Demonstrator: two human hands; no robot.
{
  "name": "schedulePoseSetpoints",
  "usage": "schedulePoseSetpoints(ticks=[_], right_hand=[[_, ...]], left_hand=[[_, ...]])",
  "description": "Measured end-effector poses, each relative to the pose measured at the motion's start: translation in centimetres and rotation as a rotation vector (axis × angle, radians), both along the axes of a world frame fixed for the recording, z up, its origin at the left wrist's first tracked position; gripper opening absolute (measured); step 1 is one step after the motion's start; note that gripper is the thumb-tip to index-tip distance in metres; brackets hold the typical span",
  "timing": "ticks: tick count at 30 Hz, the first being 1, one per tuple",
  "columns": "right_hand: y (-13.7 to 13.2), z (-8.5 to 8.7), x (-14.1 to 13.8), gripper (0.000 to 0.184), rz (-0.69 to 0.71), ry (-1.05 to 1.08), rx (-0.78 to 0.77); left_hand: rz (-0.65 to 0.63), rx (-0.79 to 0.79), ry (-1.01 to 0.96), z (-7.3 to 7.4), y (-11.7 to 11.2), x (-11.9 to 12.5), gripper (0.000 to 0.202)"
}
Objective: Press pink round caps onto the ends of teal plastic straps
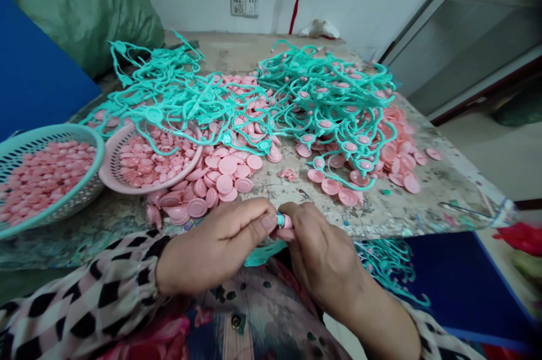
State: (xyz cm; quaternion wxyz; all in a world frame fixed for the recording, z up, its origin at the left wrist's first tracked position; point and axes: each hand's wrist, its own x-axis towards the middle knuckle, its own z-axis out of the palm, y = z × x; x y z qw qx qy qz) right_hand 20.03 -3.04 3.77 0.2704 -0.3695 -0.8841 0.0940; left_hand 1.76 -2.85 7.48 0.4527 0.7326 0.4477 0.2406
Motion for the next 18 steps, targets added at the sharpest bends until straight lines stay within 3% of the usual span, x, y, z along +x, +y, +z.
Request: schedulePoseSetpoints(ticks=[5,8,14,18], right_hand=[[-0.4,0.2,0.0,0.013,-0.021,-0.013,0.078],[-0.4,0.3,0.0,0.016,0.012,0.046,0.004],[0.0,1.3,0.1,0.028,0.116,0.261,-0.464],[0.2,1.6,0.4,0.036,0.134,0.438,-0.925]], left_hand=[[0.011,0.103,0.082,0.0,-0.6,0.3,0.03],[0.025,0.176,0.138,-0.4,-1.1,0.5,0.029],[0.034,0.299,0.229,-0.8,-1.5,0.7,0.029],[0.023,0.423,0.26,-1.1,-1.5,0.9,0.026]])
